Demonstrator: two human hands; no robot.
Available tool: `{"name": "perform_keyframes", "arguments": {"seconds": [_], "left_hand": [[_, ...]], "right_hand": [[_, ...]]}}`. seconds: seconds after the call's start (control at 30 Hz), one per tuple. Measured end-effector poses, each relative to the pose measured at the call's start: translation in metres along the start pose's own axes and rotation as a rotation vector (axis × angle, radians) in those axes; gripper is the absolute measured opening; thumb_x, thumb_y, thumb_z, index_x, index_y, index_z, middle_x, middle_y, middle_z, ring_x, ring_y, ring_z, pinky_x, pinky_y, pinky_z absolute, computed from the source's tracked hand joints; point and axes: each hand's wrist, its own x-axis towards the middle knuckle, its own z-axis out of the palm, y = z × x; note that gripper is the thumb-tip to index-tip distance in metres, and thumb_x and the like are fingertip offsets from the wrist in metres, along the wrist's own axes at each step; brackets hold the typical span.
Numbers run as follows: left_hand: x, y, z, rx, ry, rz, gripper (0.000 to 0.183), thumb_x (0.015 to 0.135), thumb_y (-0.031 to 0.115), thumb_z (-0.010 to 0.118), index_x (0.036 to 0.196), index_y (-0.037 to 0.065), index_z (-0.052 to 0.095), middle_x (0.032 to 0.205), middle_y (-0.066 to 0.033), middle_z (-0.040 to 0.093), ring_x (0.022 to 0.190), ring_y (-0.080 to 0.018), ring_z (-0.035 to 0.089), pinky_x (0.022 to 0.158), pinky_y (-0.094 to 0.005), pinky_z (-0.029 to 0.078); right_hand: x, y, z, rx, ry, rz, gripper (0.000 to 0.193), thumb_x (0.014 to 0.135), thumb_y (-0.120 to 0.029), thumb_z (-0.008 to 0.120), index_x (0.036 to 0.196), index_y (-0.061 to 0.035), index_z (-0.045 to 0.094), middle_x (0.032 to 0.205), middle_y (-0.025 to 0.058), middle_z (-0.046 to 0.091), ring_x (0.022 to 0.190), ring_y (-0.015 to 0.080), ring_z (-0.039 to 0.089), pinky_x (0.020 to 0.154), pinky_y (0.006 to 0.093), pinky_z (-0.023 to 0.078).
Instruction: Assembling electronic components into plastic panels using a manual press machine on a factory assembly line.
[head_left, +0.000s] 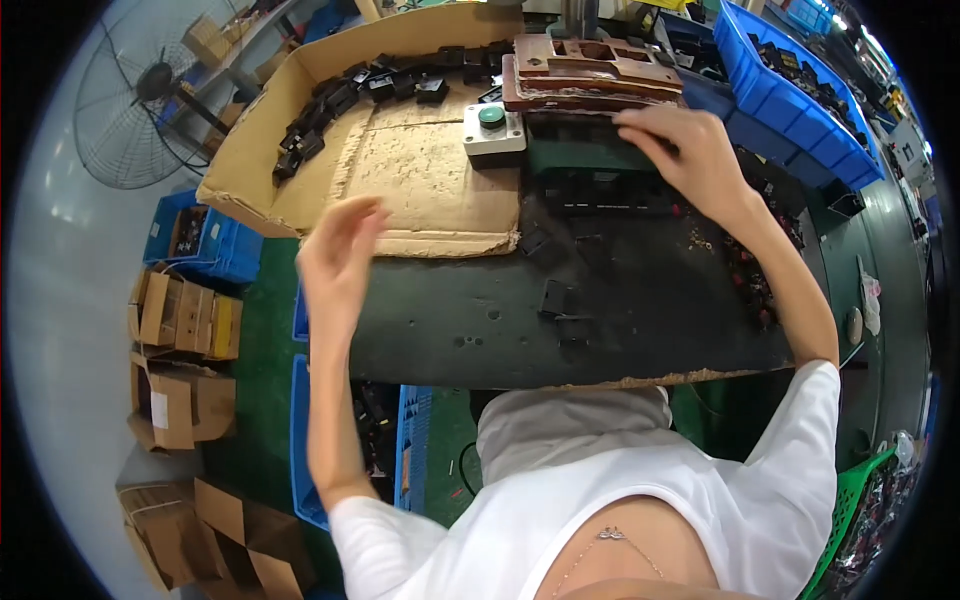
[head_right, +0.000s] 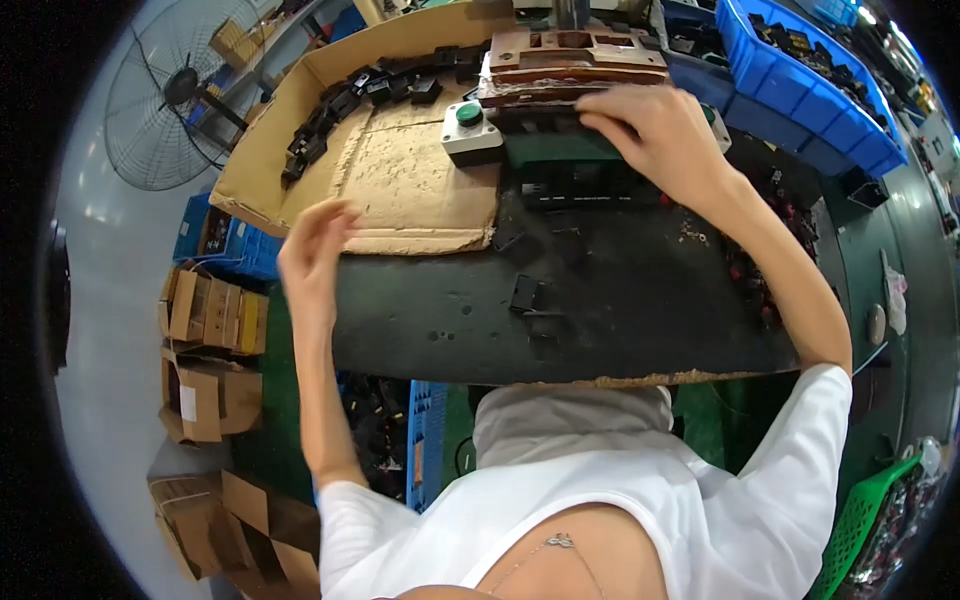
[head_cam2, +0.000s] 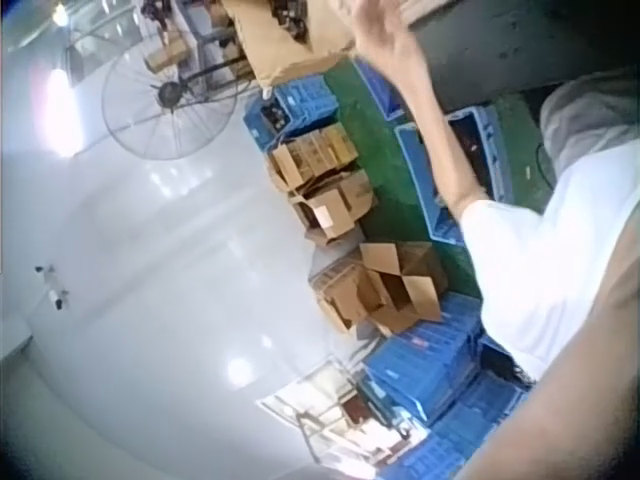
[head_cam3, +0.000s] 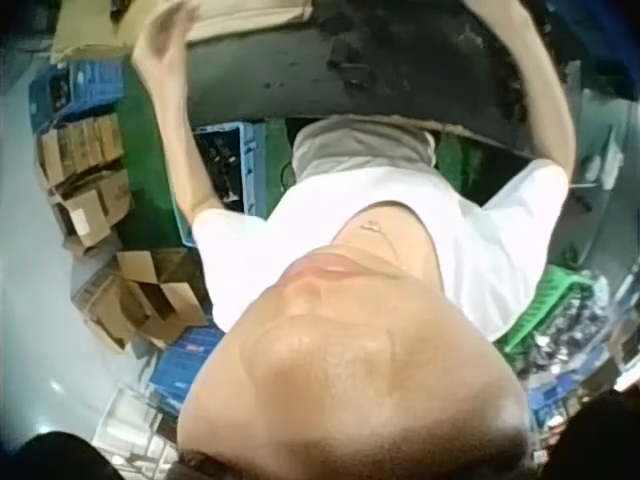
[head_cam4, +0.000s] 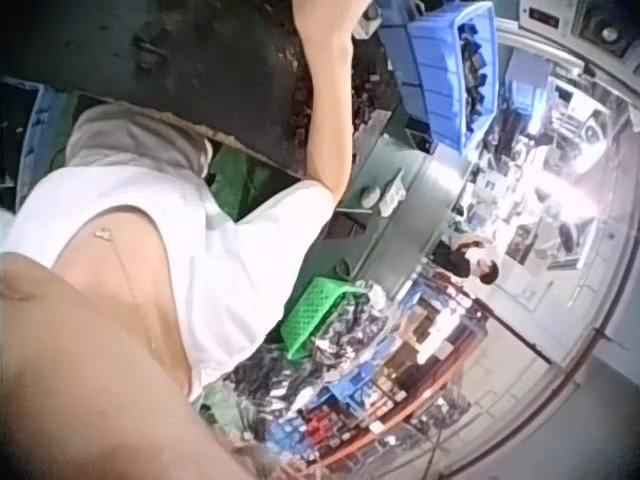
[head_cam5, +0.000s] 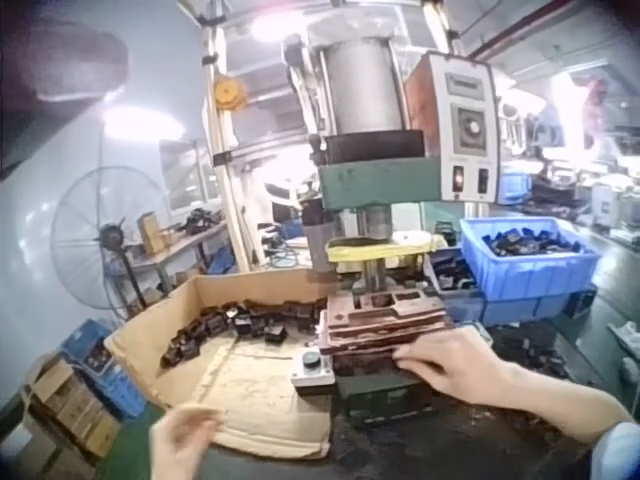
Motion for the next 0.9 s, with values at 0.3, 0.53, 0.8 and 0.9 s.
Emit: {"name": "perform_keyframes", "arguments": {"seconds": [0.3,0.53,0.8,0.9], "left_hand": [[0.169,-0.118,0.065,0.969,0.0,0.383,0.042,0.077,0.03,0.067,0.097,-0.004,0.054,0.099,-0.0196,0.054,0.092,-0.0353,0.056,0.078,-0.0396,0.048],[0.207,-0.146,0.083,1.093,0.038,0.013,0.072,0.064,0.055,0.069,0.102,-0.005,0.057,0.111,-0.0217,0.052,0.105,-0.0333,0.051,0.088,-0.0399,0.045],[0.217,-0.158,0.059,0.57,0.071,0.24,0.052,0.055,0.028,0.078,0.094,-0.002,0.061,0.087,-0.0155,0.061,0.08,-0.0263,0.06,0.074,-0.0337,0.048],[0.214,-0.137,0.052,0.393,0.036,0.355,0.046,0.064,0.02,0.077,0.101,0.0,0.06,0.083,-0.0097,0.063,0.075,-0.0182,0.059,0.07,-0.03,0.047]], "right_hand": [[0.057,0.052,0.014,-0.282,-0.144,0.023,0.022,0.086,-0.02,0.057,0.103,-0.0103,0.065,0.097,0.0078,0.065,0.085,0.0277,0.062,0.073,0.0326,0.05],[0.062,0.091,0.008,-0.053,-0.355,0.07,0.033,0.084,-0.029,0.058,0.105,-0.0042,0.062,0.103,0.0194,0.061,0.088,0.0338,0.06,0.077,0.0378,0.048],[0.019,0.07,-0.019,-0.038,-0.077,0.144,0.025,0.087,-0.024,0.057,0.096,-0.0023,0.066,0.108,0.0114,0.062,0.094,0.0232,0.06,0.084,0.0294,0.046],[-0.012,0.07,-0.04,0.037,-0.102,0.143,0.021,0.088,-0.017,0.056,0.097,-0.0011,0.066,0.106,0.0098,0.062,0.094,0.0212,0.06,0.084,0.0283,0.045]]}}
